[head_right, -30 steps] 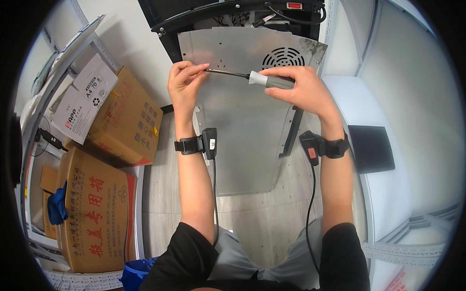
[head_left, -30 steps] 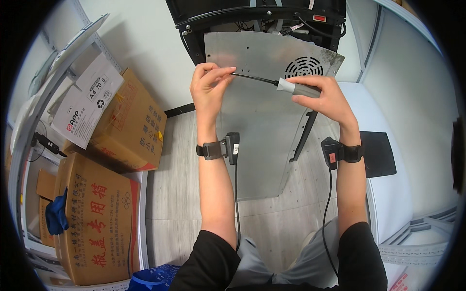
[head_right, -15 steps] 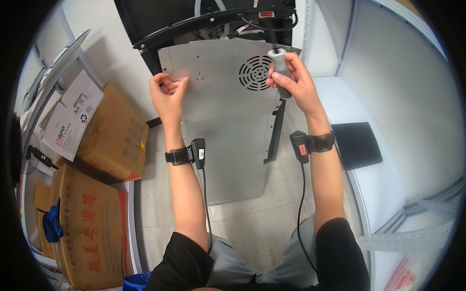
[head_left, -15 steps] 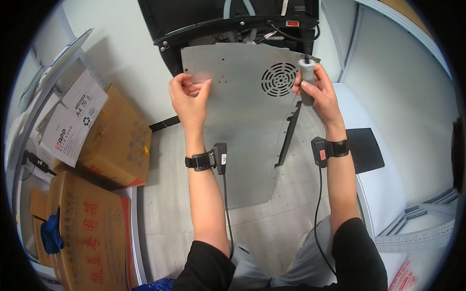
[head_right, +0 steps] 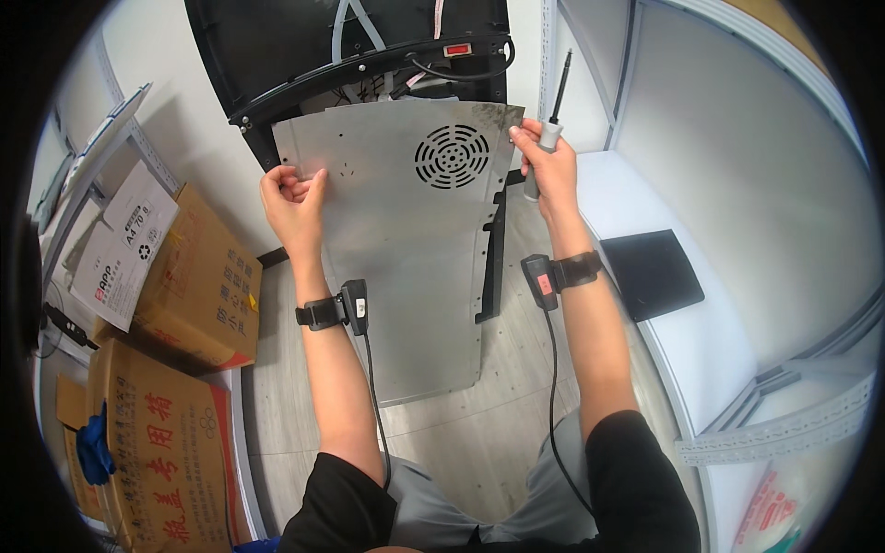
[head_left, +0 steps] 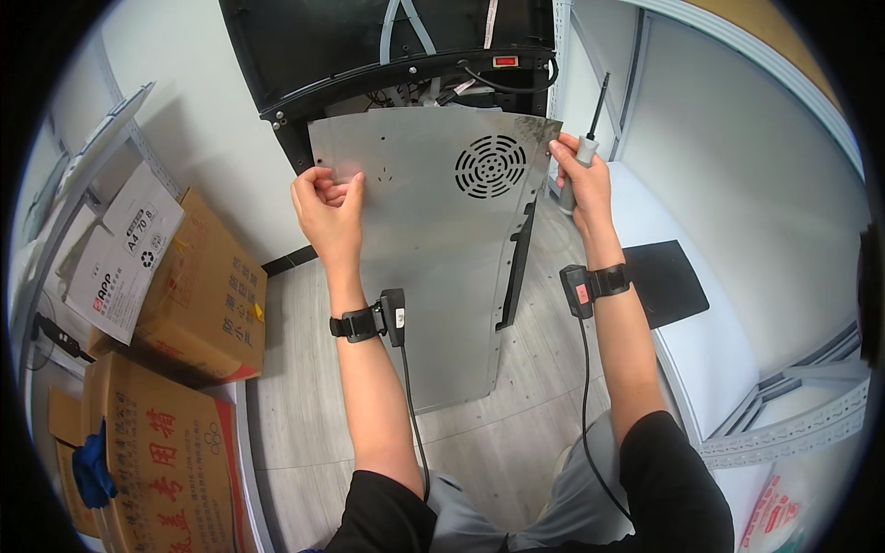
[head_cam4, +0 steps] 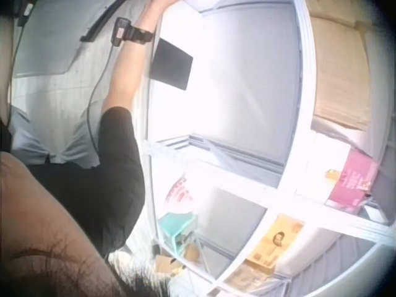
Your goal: The person uses a screwdriver to tighten screws on the back panel of a black electronic device, then attaches a metal backplate and secures it with additional screws. The person also handles internal tubing and wires during the process.
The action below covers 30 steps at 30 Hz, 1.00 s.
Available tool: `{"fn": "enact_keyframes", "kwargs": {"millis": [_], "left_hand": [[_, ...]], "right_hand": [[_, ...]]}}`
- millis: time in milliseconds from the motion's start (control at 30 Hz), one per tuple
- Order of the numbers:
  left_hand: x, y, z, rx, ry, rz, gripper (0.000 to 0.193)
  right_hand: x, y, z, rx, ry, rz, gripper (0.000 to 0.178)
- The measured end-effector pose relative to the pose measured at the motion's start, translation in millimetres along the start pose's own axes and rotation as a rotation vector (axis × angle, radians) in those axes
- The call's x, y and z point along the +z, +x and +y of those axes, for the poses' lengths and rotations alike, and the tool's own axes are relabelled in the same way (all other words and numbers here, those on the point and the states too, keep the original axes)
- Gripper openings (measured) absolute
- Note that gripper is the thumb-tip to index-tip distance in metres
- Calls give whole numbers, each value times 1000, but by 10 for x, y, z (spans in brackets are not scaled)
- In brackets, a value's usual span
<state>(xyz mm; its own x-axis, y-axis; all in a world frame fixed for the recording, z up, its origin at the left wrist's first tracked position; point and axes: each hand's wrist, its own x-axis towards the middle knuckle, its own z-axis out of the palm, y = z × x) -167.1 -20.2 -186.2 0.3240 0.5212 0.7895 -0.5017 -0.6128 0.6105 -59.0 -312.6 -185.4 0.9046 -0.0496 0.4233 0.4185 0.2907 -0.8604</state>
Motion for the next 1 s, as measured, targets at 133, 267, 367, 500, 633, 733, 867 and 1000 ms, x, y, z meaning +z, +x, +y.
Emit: {"fn": "enact_keyframes", "kwargs": {"millis": [133, 267, 367, 500, 633, 733, 867, 1000], "left_hand": [[-1, 13, 7, -2, 19, -13, 38], [5, -1, 48, -28, 9, -16, 37], [-7, -2, 49, -32, 2, -17, 38], [-16, 0, 37, 6, 52, -12, 46], [16, -31, 107, 13, 89, 30, 61], [-26, -12, 131, -26, 206, 49, 70], [-29, -39, 194, -105, 368, 99, 81], [-37, -69, 68, -20, 471, 186, 88]], "right_hand": [[-19, 78, 104, -7, -11, 27, 36], [-46, 160, 120, -55, -46, 15, 33], [-57, 176, 120, -109, -67, -7, 30], [-80, 203, 138, -183, -45, -43, 22], [-89, 207, 127, -228, 90, -101, 19], [-73, 171, 76, -239, 121, -144, 16], [-144, 229, 159, -232, 185, -195, 15], [-157, 278, 237, -198, 298, -238, 13]]}}
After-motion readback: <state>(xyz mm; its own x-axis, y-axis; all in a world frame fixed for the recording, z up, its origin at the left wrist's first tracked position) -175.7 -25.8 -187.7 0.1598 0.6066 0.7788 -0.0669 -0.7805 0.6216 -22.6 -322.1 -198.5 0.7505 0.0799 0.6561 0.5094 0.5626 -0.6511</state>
